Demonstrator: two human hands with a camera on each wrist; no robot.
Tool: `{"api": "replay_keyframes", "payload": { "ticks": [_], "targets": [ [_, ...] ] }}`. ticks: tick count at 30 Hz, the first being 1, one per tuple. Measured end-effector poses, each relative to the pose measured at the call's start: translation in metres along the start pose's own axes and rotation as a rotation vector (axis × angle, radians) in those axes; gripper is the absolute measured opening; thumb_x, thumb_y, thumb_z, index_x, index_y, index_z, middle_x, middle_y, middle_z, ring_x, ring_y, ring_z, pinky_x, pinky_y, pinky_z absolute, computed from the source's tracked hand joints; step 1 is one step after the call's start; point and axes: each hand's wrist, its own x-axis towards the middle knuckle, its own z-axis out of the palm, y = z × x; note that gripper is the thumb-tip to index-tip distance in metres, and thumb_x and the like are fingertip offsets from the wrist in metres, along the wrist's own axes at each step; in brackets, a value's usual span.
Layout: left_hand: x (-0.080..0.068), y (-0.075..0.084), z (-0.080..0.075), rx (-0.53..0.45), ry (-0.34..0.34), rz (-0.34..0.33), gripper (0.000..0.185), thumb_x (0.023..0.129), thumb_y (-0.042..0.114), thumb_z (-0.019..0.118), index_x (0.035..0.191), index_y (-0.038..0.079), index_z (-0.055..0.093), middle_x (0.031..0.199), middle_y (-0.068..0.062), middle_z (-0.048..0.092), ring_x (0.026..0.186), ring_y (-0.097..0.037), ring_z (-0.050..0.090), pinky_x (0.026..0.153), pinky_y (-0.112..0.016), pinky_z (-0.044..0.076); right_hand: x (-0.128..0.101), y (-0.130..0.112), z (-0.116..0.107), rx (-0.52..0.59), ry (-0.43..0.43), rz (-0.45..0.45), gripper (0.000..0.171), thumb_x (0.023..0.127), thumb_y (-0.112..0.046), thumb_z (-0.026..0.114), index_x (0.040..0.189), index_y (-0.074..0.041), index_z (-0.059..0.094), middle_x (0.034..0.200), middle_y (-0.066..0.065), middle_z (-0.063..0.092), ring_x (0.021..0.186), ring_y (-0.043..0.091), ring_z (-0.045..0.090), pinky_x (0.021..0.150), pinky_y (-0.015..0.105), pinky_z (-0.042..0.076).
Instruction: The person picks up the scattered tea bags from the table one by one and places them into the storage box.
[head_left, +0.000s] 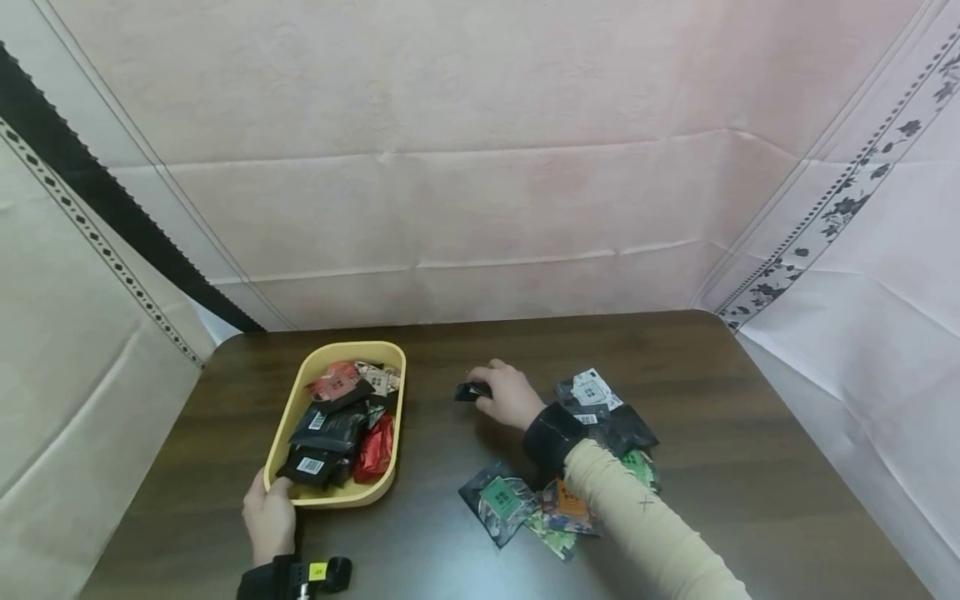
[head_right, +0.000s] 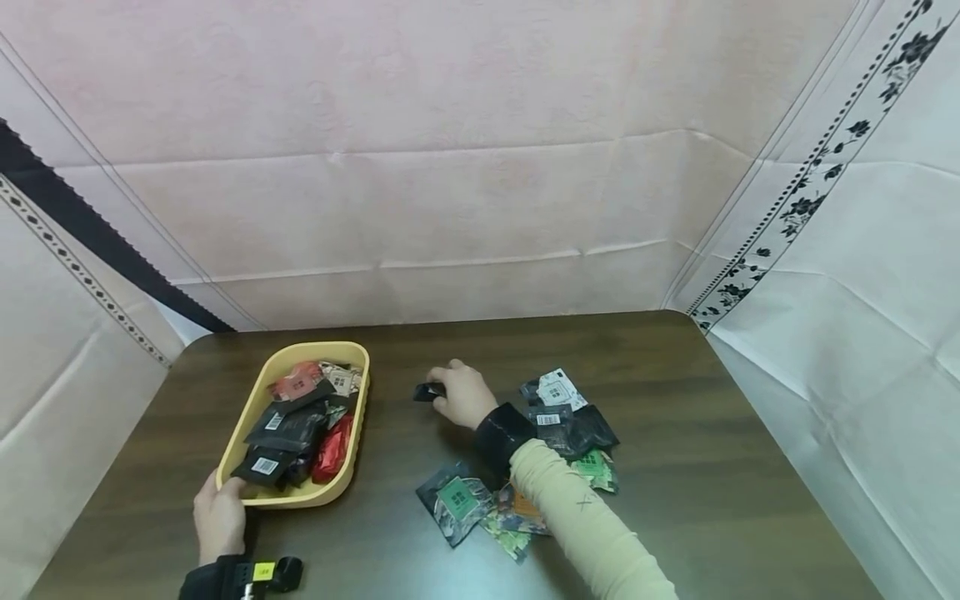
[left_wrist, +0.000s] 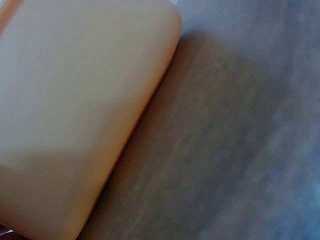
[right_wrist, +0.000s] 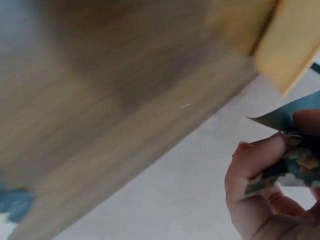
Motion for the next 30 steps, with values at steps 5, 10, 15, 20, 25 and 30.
{"api": "replay_keyframes", "payload": {
  "ticks": [5,10,15,20,25,30],
  "targets": [
    [0.001,-0.002,0.0,-0.012,0.003,0.012,0.047,0.086,0.0,0.031,0.132,-0.008,0.038,0.131,-0.026,0.041,0.114,-0.034,0.038,0.096,-0.047,0.029,0.022,-0.035,0.012,-0.02,0.008,-0.142,0.034,0.075,-0.011,0.067,0.109,-0.013,0.063,0.09,0.004,0.054,0.077,0.016,0.053,0.067,0.029,0.046],
    [0.0,-0.004,0.003,-0.023,-0.01,0.019,0.049,0.087,0.001,0.03,0.135,-0.007,0.035,0.134,-0.028,0.038,0.118,-0.037,0.036,0.099,-0.052,0.026,0.043,-0.076,0.027,-0.041,-0.01,-0.259,0.042,0.074,-0.014,0.067,0.116,-0.012,0.06,0.101,0.007,0.057,0.083,0.017,0.055,0.071,0.027,0.046],
    [-0.003,-0.005,0.004,-0.042,-0.029,0.028,0.048,0.087,0.001,0.03,0.134,-0.008,0.036,0.134,-0.028,0.038,0.117,-0.036,0.036,0.099,-0.051,0.026,0.059,-0.107,0.046,-0.093,-0.061,-0.284,0.051,0.077,-0.019,0.067,0.126,-0.014,0.053,0.113,0.007,0.056,0.094,0.017,0.055,0.082,0.027,0.045],
    [-0.001,-0.005,0.001,-0.029,-0.014,0.044,0.046,0.087,0.002,0.03,0.131,-0.007,0.04,0.13,-0.026,0.042,0.111,-0.034,0.04,0.096,-0.049,0.029,0.071,-0.126,0.067,-0.186,-0.063,-0.298,0.064,0.08,-0.04,0.065,0.136,-0.019,0.041,0.131,0.008,0.045,0.115,0.025,0.045,0.093,0.038,0.039],
    [-0.001,-0.005,0.0,-0.02,-0.016,0.045,0.046,0.087,0.002,0.03,0.131,-0.008,0.039,0.13,-0.027,0.041,0.112,-0.034,0.039,0.096,-0.049,0.029,0.072,-0.125,0.077,-0.247,-0.073,-0.267,0.082,0.076,-0.059,0.059,0.144,-0.025,0.026,0.147,0.009,0.024,0.131,0.035,0.023,0.097,0.052,0.032],
    [0.0,-0.004,0.0,-0.039,-0.01,0.017,0.049,0.086,0.001,0.03,0.134,-0.007,0.036,0.133,-0.027,0.039,0.115,-0.035,0.037,0.098,-0.052,0.027,0.066,-0.112,0.074,-0.211,-0.058,-0.262,0.082,0.078,-0.058,0.058,0.144,-0.026,0.023,0.147,0.008,0.022,0.132,0.033,0.021,0.095,0.054,0.032]
  ]
}}
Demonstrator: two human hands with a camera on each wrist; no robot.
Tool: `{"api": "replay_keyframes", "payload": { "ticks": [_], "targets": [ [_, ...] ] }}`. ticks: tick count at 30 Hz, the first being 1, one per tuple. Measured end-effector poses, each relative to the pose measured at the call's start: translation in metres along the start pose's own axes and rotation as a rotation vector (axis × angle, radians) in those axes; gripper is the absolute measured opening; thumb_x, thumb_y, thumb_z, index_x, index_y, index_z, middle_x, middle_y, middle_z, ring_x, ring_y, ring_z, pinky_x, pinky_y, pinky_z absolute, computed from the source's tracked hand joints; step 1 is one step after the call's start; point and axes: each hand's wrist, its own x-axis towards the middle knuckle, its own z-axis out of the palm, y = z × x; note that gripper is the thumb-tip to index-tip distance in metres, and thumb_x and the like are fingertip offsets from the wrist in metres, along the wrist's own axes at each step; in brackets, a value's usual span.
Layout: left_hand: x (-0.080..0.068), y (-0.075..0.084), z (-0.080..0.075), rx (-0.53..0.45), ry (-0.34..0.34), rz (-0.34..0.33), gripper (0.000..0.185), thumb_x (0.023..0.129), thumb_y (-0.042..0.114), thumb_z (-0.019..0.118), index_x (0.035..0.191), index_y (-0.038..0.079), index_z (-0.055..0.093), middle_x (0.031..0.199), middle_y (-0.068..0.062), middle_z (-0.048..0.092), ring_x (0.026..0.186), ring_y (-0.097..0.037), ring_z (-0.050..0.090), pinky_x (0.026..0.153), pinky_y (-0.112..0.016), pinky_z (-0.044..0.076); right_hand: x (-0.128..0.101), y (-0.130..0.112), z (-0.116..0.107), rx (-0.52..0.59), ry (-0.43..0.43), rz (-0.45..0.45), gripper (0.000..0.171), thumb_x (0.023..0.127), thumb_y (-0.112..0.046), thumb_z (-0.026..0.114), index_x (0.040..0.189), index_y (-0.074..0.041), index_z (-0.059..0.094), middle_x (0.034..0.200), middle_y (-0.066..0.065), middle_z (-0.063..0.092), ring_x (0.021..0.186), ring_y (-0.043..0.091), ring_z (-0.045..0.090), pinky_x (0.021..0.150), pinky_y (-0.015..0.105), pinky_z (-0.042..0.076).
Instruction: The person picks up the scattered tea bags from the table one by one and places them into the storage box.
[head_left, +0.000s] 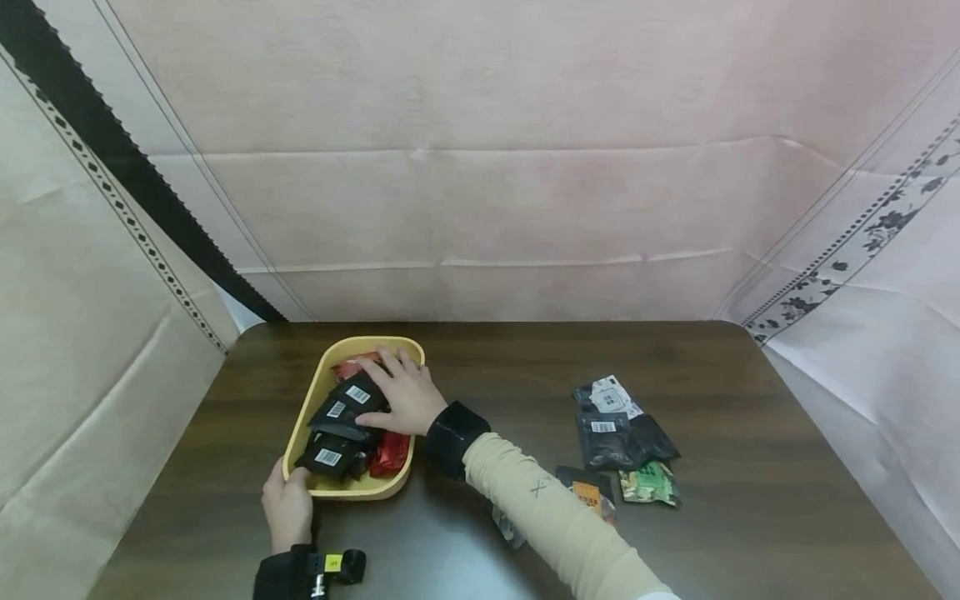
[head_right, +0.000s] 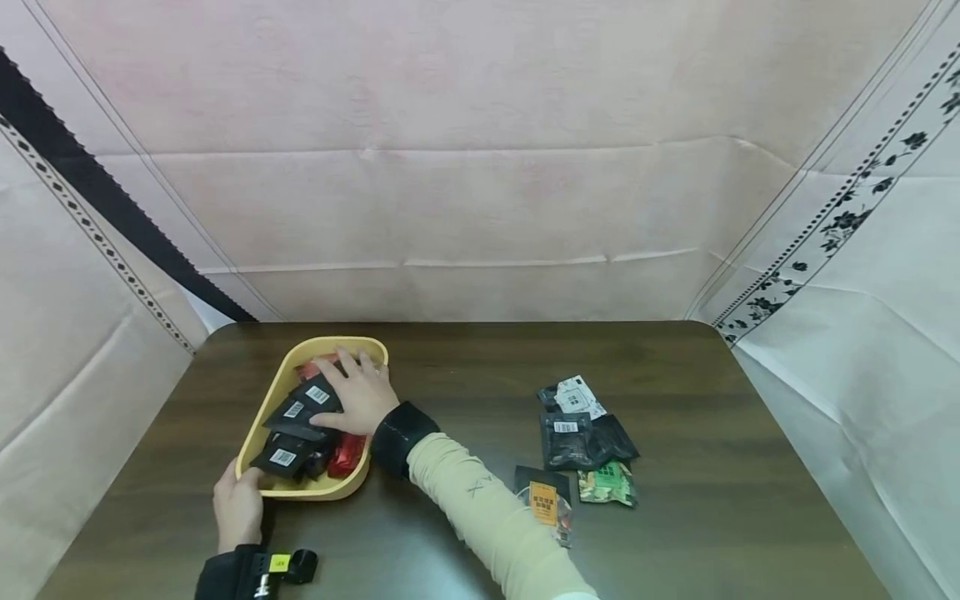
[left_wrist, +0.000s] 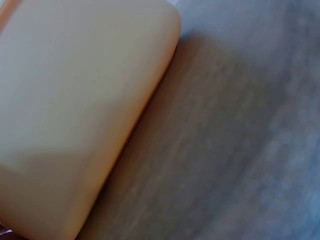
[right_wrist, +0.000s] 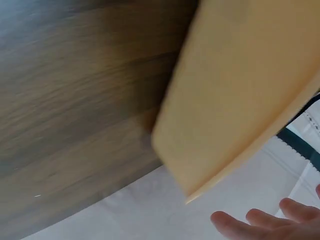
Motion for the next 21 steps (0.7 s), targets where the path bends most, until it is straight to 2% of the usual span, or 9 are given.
{"api": "replay_keyframes", "payload": {
  "ticks": [7,13,21],
  "targets": [
    [0.003,0.0,0.001,-0.001,0.022,-0.035,0.051,0.086,0.0,0.03,0.136,-0.007,0.034,0.135,-0.027,0.036,0.12,-0.036,0.034,0.1,-0.052,0.025,-0.019,0.025,-0.004,0.017,0.018,0.045,0.082,0.079,-0.056,0.057,0.145,-0.02,0.023,0.148,0.01,0.023,0.132,0.036,0.02,0.094,0.055,0.033],
    [0.005,-0.003,0.001,0.018,0.013,-0.004,0.049,0.086,0.0,0.031,0.134,-0.01,0.033,0.134,-0.03,0.035,0.119,-0.039,0.034,0.099,-0.053,0.025,-0.046,0.064,0.0,0.006,0.023,0.126,0.081,0.08,-0.055,0.057,0.145,-0.021,0.024,0.148,0.01,0.021,0.132,0.037,0.018,0.091,0.06,0.032],
    [0.006,-0.002,0.0,0.02,0.007,-0.02,0.05,0.085,0.0,0.032,0.135,-0.008,0.035,0.133,-0.027,0.038,0.117,-0.035,0.035,0.098,-0.05,0.025,-0.107,0.122,-0.014,-0.06,0.004,0.227,0.078,0.078,-0.051,0.062,0.142,-0.018,0.032,0.147,0.015,0.022,0.13,0.041,0.021,0.09,0.064,0.03]
  ]
}}
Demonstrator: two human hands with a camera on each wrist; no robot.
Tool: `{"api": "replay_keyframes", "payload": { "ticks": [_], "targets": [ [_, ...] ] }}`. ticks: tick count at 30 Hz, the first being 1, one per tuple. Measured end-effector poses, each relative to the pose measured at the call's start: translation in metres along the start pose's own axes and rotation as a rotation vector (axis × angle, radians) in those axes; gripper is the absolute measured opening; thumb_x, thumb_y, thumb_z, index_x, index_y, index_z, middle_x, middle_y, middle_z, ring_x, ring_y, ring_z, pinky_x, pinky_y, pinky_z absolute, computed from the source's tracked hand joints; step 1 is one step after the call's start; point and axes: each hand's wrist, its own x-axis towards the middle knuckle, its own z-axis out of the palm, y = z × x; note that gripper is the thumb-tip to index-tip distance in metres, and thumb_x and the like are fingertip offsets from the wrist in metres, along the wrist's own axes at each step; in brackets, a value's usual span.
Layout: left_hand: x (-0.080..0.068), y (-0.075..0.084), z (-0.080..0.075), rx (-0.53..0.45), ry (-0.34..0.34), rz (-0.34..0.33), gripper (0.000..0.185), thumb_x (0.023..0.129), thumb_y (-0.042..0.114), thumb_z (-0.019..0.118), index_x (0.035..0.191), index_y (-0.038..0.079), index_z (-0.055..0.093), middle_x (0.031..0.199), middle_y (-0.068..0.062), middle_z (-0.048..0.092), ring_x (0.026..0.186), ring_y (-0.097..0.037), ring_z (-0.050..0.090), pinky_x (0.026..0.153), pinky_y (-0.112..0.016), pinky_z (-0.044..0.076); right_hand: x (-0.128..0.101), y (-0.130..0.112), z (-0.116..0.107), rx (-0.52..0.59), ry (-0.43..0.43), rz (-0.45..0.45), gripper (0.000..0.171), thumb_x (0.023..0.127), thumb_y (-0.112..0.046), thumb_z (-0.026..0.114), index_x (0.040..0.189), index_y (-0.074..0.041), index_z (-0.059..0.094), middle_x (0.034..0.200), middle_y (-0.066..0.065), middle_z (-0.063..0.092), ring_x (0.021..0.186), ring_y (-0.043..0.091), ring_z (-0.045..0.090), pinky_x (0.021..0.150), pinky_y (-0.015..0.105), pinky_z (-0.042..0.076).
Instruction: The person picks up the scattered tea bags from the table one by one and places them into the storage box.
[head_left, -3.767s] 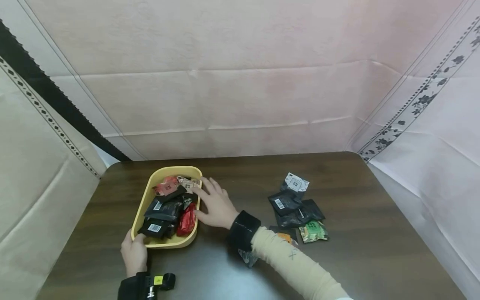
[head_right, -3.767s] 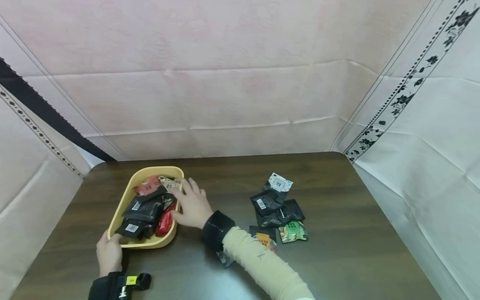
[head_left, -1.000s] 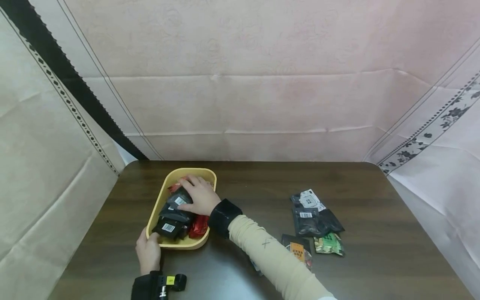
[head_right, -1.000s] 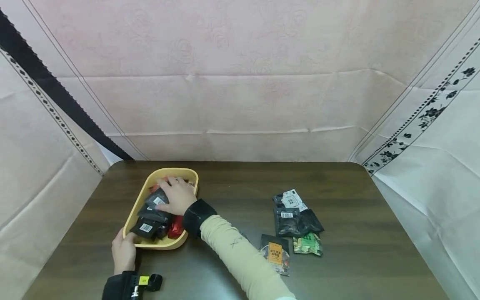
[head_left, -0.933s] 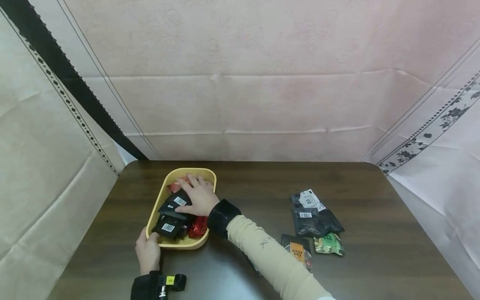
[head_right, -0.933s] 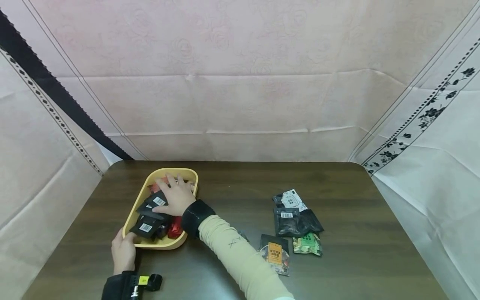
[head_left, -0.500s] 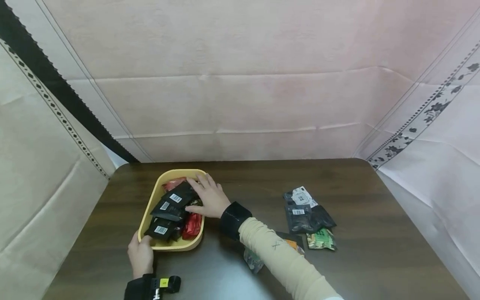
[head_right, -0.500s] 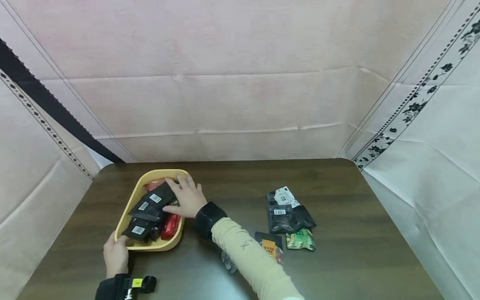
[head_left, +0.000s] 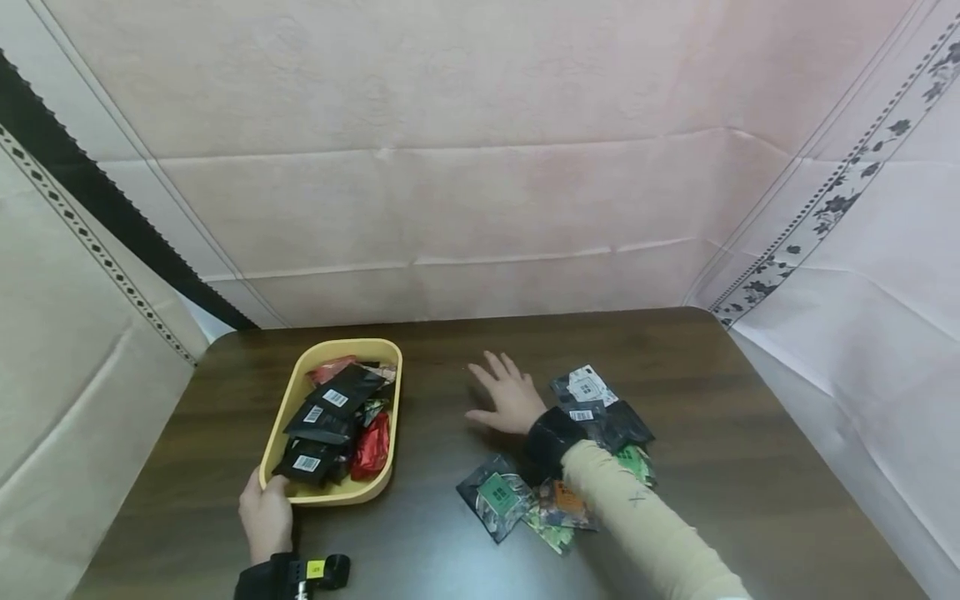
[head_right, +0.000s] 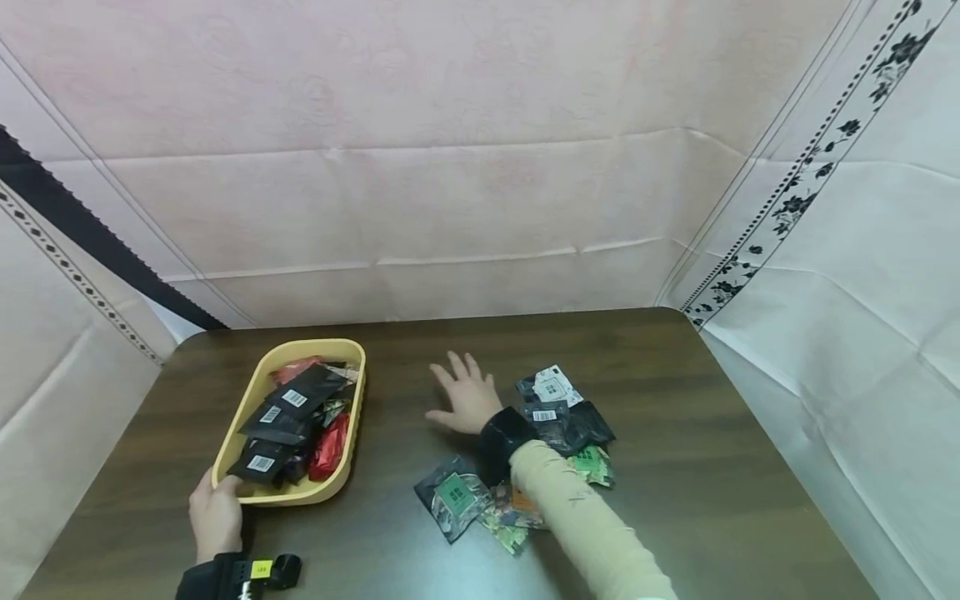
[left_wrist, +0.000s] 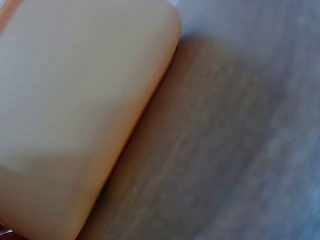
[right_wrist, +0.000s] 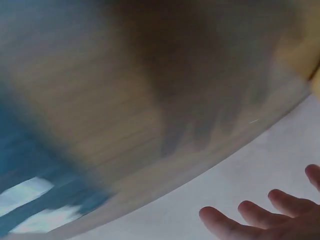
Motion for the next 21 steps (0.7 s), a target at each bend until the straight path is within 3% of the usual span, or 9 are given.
{"api": "replay_keyframes", "payload": {
  "ticks": [6,12,17,21],
  "targets": [
    [0.0,0.001,0.002,-0.006,0.002,-0.015,0.052,0.085,0.0,0.032,0.136,-0.005,0.034,0.135,-0.026,0.037,0.119,-0.035,0.034,0.1,-0.049,0.025,-0.048,0.044,-0.014,-0.046,-0.059,0.059,0.076,0.074,-0.047,0.068,0.138,-0.017,0.04,0.145,0.016,0.026,0.13,0.041,0.021,0.09,0.066,0.027],
    [0.003,0.0,0.0,-0.001,0.0,-0.005,0.052,0.085,0.0,0.032,0.136,-0.007,0.033,0.135,-0.027,0.036,0.12,-0.037,0.033,0.101,-0.05,0.023,-0.085,0.068,-0.02,-0.083,-0.146,0.09,0.068,0.07,-0.031,0.071,0.133,-0.015,0.047,0.143,0.016,0.03,0.131,0.04,0.018,0.092,0.066,0.023],
    [0.002,0.0,0.0,-0.013,-0.003,-0.018,0.052,0.085,0.0,0.031,0.137,-0.006,0.032,0.137,-0.026,0.035,0.122,-0.037,0.032,0.103,-0.049,0.022,-0.097,0.076,-0.02,-0.11,-0.241,0.112,0.077,0.061,-0.02,0.071,0.134,-0.023,0.045,0.144,0.013,0.03,0.13,0.041,0.02,0.091,0.067,0.024],
    [0.001,0.001,0.0,-0.011,-0.009,-0.023,0.052,0.085,0.001,0.032,0.137,-0.006,0.033,0.136,-0.026,0.036,0.12,-0.035,0.032,0.102,-0.048,0.022,-0.095,0.08,-0.011,-0.16,-0.216,0.118,0.073,0.061,-0.014,0.072,0.129,-0.028,0.049,0.139,0.012,0.037,0.118,0.038,0.036,0.084,0.061,0.035]
  ]
}}
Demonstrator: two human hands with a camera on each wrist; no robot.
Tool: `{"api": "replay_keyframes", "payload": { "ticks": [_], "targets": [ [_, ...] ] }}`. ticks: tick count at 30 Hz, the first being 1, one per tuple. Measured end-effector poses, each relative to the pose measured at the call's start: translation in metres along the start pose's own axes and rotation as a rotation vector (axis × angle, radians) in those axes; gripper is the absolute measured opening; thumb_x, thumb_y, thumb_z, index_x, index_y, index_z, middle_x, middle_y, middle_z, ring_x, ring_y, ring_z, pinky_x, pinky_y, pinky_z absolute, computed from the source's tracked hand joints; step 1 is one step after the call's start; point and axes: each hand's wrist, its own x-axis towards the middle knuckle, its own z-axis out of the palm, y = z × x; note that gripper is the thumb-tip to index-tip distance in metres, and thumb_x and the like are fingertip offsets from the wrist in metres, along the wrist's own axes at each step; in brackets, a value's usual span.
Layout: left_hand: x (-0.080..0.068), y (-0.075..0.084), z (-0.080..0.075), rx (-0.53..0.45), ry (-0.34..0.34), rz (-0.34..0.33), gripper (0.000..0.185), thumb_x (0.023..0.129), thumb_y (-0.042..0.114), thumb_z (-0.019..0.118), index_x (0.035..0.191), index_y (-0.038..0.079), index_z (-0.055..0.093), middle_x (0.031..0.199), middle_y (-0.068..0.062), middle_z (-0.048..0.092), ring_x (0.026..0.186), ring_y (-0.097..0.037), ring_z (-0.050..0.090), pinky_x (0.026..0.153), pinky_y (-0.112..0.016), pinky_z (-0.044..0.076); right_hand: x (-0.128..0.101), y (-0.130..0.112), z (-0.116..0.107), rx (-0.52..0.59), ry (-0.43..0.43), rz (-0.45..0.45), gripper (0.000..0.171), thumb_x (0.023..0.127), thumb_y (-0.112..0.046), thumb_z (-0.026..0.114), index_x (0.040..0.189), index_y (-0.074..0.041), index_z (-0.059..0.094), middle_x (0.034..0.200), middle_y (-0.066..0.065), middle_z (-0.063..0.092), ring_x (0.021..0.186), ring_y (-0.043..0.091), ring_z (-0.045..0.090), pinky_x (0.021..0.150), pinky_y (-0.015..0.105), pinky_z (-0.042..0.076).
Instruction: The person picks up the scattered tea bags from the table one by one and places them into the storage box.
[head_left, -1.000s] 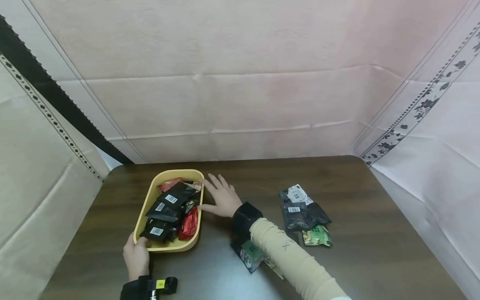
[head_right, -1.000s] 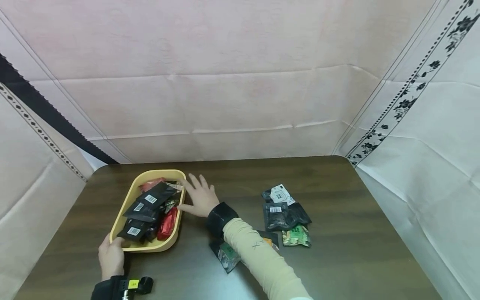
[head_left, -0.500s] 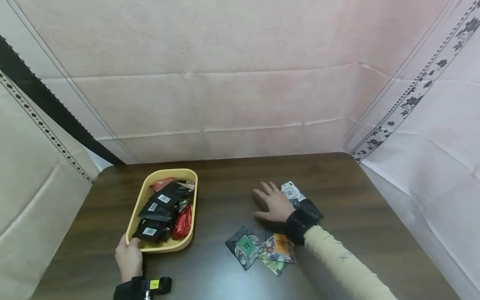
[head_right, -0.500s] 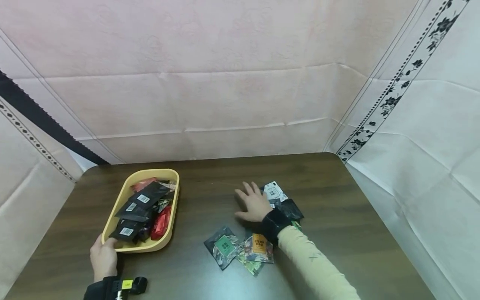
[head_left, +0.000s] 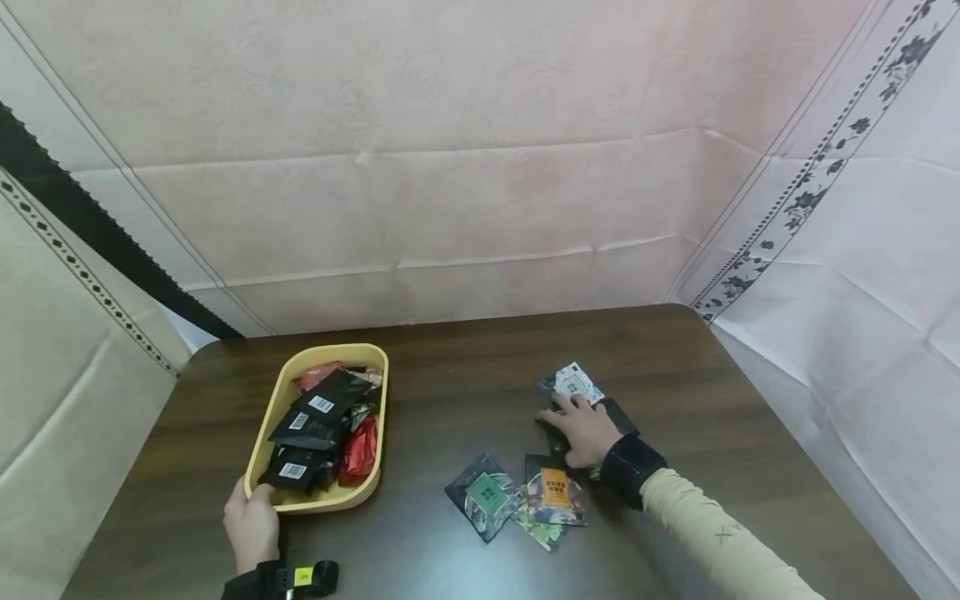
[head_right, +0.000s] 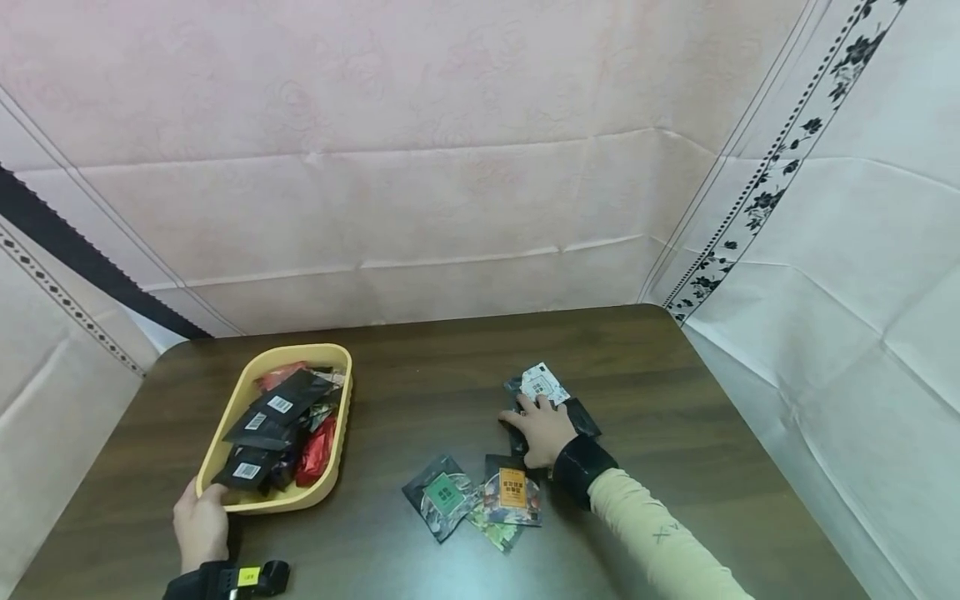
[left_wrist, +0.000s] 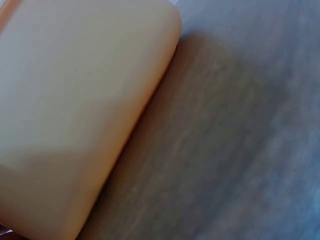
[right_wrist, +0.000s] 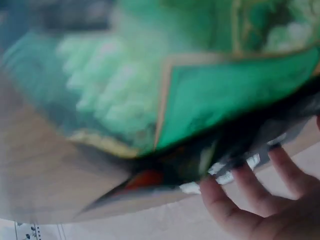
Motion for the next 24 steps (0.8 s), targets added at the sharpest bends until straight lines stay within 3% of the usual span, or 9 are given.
{"api": "replay_keyframes", "payload": {
  "ticks": [7,12,19,24],
  "targets": [
    [0.0,-0.003,-0.001,0.041,0.008,0.035,0.048,0.085,0.001,0.034,0.132,-0.009,0.038,0.13,-0.028,0.04,0.114,-0.035,0.035,0.096,-0.042,0.027,0.015,-0.006,0.008,-0.097,0.101,-0.036,0.037,0.071,-0.005,0.07,0.102,-0.024,0.063,0.1,0.006,0.055,0.086,0.028,0.05,0.064,0.05,0.046],
    [0.0,-0.006,-0.004,0.04,0.013,0.035,0.048,0.085,0.001,0.034,0.132,-0.009,0.038,0.13,-0.027,0.04,0.115,-0.035,0.035,0.098,-0.044,0.025,0.025,-0.016,0.005,-0.077,0.165,-0.053,0.02,0.076,-0.001,0.062,0.088,-0.017,0.066,0.078,0.003,0.057,0.068,0.024,0.055,0.054,0.042,0.046],
    [-0.001,-0.004,-0.003,0.009,0.017,0.016,0.05,0.085,0.0,0.032,0.134,-0.008,0.036,0.133,-0.027,0.038,0.116,-0.035,0.035,0.099,-0.049,0.025,0.042,-0.042,-0.018,-0.014,0.368,-0.082,0.02,0.071,0.0,0.066,0.087,-0.012,0.061,0.076,0.004,0.057,0.071,0.023,0.056,0.054,0.035,0.047],
    [-0.002,-0.001,0.001,0.012,0.028,0.036,0.048,0.085,0.001,0.03,0.132,-0.008,0.038,0.131,-0.027,0.04,0.115,-0.036,0.037,0.098,-0.05,0.026,0.059,-0.087,-0.043,0.019,0.45,-0.181,0.031,0.065,0.001,0.068,0.092,-0.013,0.06,0.083,0.003,0.058,0.078,0.02,0.056,0.058,0.032,0.049]
  ]
}}
